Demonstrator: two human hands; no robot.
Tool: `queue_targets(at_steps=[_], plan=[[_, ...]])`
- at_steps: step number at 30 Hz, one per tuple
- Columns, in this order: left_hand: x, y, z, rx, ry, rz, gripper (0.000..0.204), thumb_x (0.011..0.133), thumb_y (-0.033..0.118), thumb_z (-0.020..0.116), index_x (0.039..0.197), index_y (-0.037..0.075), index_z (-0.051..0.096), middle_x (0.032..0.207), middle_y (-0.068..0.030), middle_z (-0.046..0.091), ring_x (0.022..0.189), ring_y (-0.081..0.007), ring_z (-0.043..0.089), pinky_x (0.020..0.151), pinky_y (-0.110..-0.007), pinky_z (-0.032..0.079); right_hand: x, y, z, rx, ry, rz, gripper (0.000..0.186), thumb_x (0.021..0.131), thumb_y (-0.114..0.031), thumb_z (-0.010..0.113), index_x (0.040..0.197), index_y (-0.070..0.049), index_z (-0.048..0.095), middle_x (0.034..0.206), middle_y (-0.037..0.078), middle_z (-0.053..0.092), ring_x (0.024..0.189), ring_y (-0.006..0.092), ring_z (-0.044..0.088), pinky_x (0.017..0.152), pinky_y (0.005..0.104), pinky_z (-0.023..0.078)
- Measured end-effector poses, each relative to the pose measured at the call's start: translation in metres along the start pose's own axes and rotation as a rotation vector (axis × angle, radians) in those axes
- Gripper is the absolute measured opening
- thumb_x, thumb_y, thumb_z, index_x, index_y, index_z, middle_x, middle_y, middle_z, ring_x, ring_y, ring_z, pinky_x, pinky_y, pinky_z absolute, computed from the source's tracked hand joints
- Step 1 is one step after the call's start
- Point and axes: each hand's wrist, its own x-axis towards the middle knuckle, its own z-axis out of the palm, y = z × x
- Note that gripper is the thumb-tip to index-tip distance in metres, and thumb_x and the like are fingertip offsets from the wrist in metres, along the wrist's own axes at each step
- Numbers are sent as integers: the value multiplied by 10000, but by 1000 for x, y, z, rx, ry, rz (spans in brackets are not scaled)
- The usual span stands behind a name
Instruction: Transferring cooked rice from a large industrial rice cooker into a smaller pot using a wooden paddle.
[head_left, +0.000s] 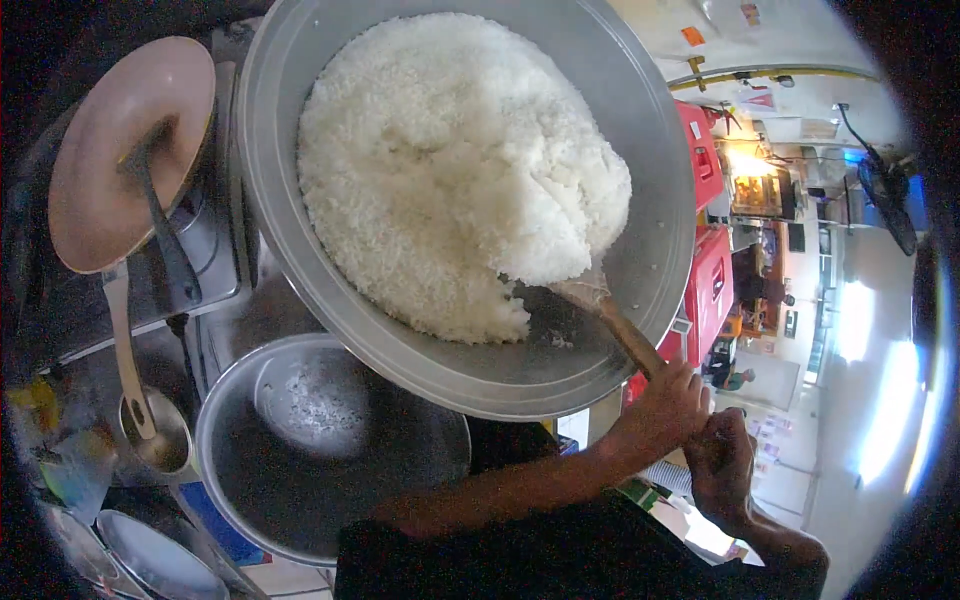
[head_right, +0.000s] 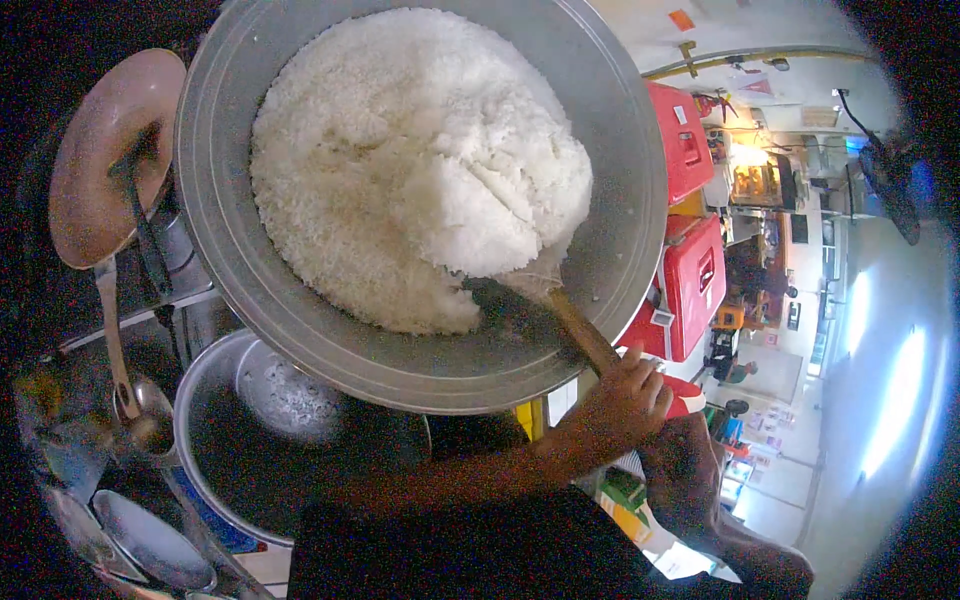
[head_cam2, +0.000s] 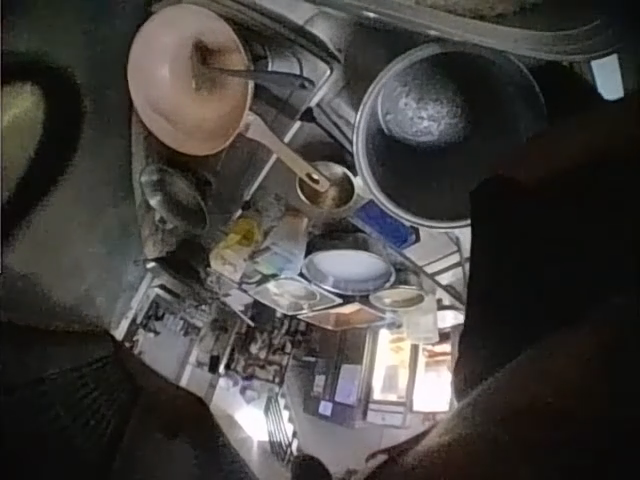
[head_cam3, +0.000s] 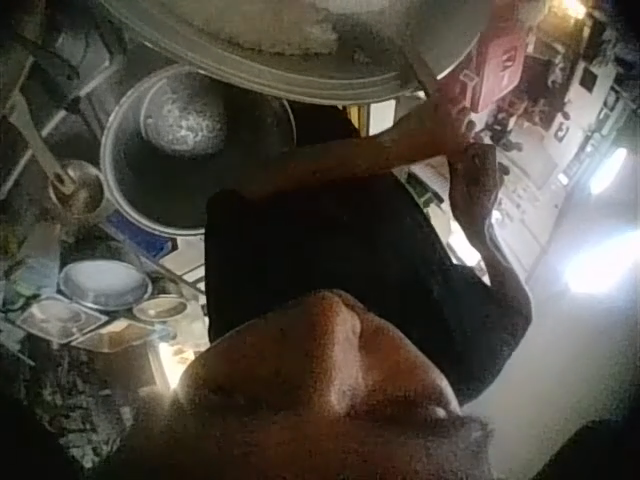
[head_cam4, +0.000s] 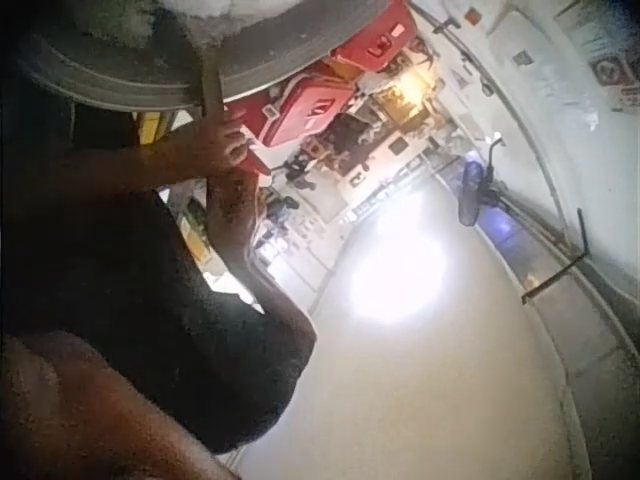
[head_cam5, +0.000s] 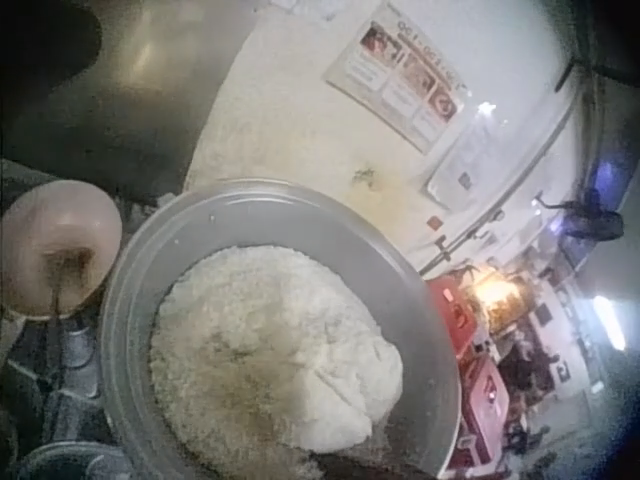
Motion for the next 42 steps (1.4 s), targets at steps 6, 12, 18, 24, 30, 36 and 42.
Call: queue_targets(at_steps=[6,12,18,24,30,36,42], plan=[[-20,20,-26,316,9,-13,439,785,192,434,1093,-111,514,1191,-272,482,1210,-396,374,1073,-492,188,9,7,18,57,117,-65,236,779,-98,597,887,-31,399,645,107,512,547,215,499,498,340,388],[-25,23,-33,397,-87,-116,472,798,194,430,1158,-107,482,1222,-259,463,1225,-398,354,1080,-476,175,21,0,34,190,99,16,235,767,-77,581,876,-45,375,769,67,446,709,167,391,624,284,342],[-27,29,-40,598,-59,-210,492,803,189,420,1201,-99,447,1238,-259,450,1235,-388,347,1082,-471,164,32,-7,23,132,88,-240,286,765,-45,568,957,-49,356,790,174,534,675,352,557,576,378,426],[-61,81,-56,531,62,-206,479,780,169,450,1158,-126,450,1205,-291,447,1222,-391,360,1080,-447,198,32,-15,-4,-12,9,-461,351,780,-96,576,1072,-39,391,808,210,570,763,442,563,629,486,449],[-138,130,-77,195,-84,-254,377,743,133,626,1073,-28,541,1161,-217,499,1186,-361,415,1005,-439,345,70,-35,-80,-403,-107,-715,238,803,-162,567,1026,-77,563,827,169,607,760,327,600,665,416,476],[-201,169,-83,125,237,-638,238,680,95,721,893,27,638,991,-112,624,1002,-291,582,867,-391,464,156,-149,-175,-935,-532,-561,412,873,-384,527,1144,-78,572,790,33,606,607,114,489,522,262,420],[-279,189,-83,210,483,-1099,159,695,80,702,824,11,641,867,-132,649,853,-218,618,790,-313,459,134,-153,-274,-885,-685,-381,429,853,-426,548,1121,-93,583,770,39,589,581,103,464,482,249,400]])
